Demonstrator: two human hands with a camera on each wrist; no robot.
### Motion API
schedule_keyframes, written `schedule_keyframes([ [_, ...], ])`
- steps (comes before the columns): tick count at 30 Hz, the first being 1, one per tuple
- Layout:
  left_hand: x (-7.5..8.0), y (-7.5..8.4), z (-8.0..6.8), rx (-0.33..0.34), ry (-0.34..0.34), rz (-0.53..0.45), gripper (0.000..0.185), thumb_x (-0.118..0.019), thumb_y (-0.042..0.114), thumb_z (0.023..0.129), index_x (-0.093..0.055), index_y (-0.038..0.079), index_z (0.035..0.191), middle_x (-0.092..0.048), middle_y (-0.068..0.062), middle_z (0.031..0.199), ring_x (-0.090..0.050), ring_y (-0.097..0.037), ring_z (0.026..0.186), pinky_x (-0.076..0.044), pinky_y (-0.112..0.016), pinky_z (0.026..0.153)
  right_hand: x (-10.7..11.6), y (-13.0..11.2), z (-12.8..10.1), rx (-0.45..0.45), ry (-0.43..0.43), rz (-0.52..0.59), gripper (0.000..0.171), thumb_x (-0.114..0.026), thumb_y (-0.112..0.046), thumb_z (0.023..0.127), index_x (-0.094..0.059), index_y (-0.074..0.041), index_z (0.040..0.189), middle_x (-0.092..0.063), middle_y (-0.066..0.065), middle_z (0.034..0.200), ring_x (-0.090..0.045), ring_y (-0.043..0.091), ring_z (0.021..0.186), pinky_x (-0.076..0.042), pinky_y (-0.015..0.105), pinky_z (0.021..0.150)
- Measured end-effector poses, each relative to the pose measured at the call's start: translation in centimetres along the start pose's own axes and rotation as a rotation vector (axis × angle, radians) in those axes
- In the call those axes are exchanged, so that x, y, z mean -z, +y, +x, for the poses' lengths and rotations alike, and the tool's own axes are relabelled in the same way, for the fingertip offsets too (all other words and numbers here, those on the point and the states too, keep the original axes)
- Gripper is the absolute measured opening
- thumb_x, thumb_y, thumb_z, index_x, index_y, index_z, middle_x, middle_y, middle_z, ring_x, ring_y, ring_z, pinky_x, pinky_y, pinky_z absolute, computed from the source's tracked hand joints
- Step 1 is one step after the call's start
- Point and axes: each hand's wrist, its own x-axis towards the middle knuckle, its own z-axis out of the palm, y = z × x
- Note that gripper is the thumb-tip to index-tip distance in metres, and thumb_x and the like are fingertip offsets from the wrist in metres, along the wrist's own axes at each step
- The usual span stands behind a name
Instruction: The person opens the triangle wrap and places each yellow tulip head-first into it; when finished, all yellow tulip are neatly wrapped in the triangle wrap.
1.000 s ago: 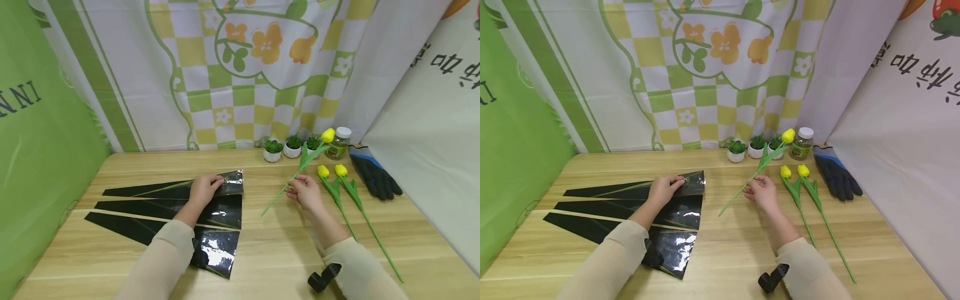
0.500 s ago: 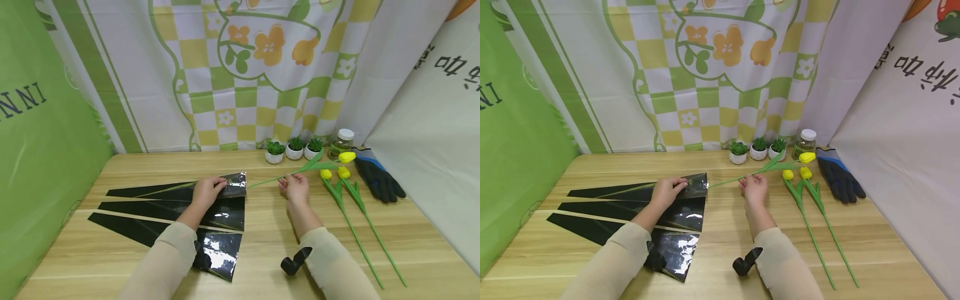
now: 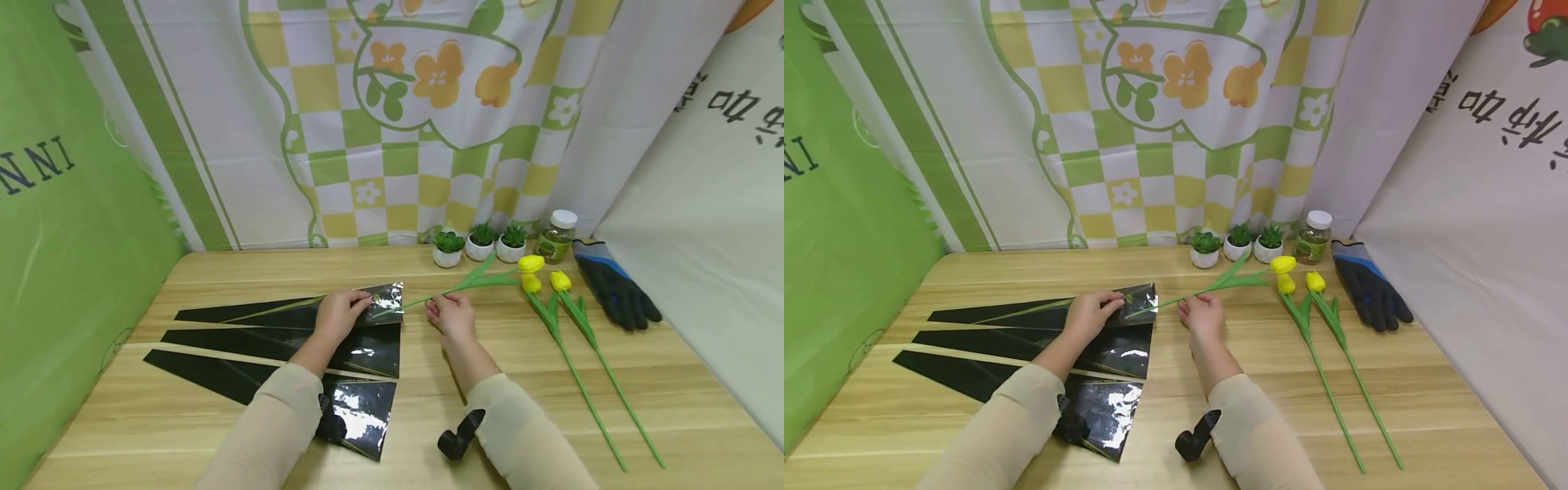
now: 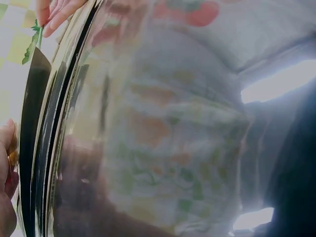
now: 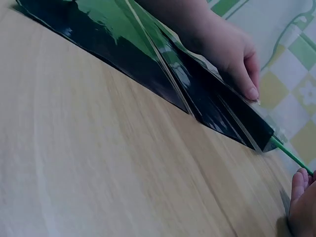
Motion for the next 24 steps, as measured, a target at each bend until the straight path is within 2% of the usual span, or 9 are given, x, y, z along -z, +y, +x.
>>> schedule_keyframes([
  [6, -0.2, -0.2, 0.0, 0.010, -0.003, 0.002, 0.026, -0.065, 0.033, 0.094, -0.076, 0.017, 0.112, -0.073, -0.004, 0.115, -0.067, -0.026, 0.112, -0.053, -0.045, 0.098, -0.8, 0.6, -0.5, -0.024, -0.025, -0.016, 0.024, -0.056, 0.002, 0.095, -0.044, 0.004, 0.115, -0.058, 0.012, 0.093, -0.065, 0.007, 0.070, -0.059, 0.020, 0.068],
  [14, -0.3, -0.2, 0.0, 0.003, 0.001, 0.000, 0.027, -0.065, 0.033, 0.094, -0.075, 0.016, 0.112, -0.073, -0.004, 0.116, -0.067, -0.027, 0.113, -0.053, -0.045, 0.098, -1.1, 0.7, -1.0, -0.059, -0.043, -0.022, 0.015, -0.057, 0.002, 0.095, -0.046, -0.001, 0.104, -0.058, 0.006, 0.082, -0.064, 0.007, 0.066, -0.058, 0.019, 0.065],
  [18, -0.3, -0.1, 0.0, -0.006, 0.003, 0.000, 0.026, -0.065, 0.033, 0.094, -0.076, 0.016, 0.112, -0.073, -0.004, 0.116, -0.067, -0.027, 0.112, -0.053, -0.045, 0.098, -1.0, 0.6, -1.3, -0.082, -0.058, -0.019, 0.017, -0.056, 0.001, 0.095, -0.046, 0.000, 0.108, -0.059, 0.005, 0.081, -0.064, 0.007, 0.067, -0.057, 0.019, 0.064],
  [24, -0.2, 0.0, -0.1, -0.002, -0.010, -0.007, 0.026, -0.065, 0.032, 0.094, -0.075, 0.016, 0.113, -0.073, -0.004, 0.116, -0.067, -0.026, 0.113, -0.054, -0.045, 0.097, -0.7, 0.4, -1.4, -0.132, -0.082, -0.060, 0.029, -0.056, 0.001, 0.096, -0.046, 0.006, 0.122, -0.062, 0.011, 0.095, -0.066, 0.010, 0.077, -0.059, 0.020, 0.070],
])
